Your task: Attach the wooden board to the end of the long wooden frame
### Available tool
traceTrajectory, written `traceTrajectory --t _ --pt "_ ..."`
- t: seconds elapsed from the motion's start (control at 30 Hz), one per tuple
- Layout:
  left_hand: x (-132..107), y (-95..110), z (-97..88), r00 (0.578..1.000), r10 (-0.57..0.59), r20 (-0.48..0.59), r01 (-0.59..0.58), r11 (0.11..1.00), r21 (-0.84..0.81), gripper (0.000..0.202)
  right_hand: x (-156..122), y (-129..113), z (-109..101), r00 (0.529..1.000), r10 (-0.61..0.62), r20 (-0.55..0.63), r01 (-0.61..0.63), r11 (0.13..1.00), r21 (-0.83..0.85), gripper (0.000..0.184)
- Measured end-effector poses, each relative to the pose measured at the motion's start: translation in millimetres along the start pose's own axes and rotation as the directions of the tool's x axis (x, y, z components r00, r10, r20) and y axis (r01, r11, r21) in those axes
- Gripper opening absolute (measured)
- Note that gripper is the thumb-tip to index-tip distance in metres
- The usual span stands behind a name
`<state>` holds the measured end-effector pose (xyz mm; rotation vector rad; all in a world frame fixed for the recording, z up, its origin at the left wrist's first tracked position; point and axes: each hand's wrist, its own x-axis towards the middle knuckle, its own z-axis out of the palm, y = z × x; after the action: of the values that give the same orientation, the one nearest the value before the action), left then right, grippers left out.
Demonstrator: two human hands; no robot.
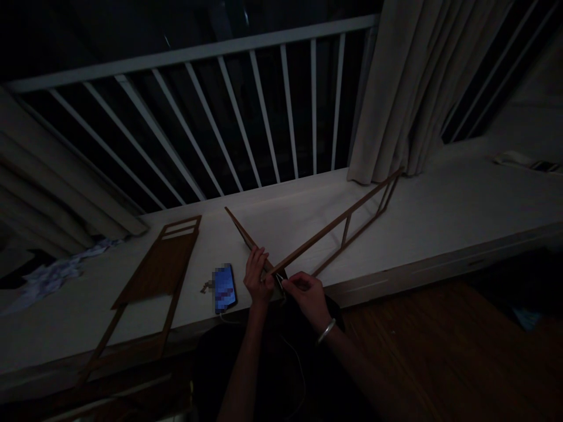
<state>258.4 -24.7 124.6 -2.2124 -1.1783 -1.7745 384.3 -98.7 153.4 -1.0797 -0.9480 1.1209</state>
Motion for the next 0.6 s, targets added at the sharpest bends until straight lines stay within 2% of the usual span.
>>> traceTrajectory --t 0.6 --pt "-0.5 -2.7 1.1 0.999 0.029 -0.020 -0.029 0.999 0.019 0.059 -7.3 -1.7 10.2 0.999 0.033 0.024 -0.037 0.977 0.209 0.031"
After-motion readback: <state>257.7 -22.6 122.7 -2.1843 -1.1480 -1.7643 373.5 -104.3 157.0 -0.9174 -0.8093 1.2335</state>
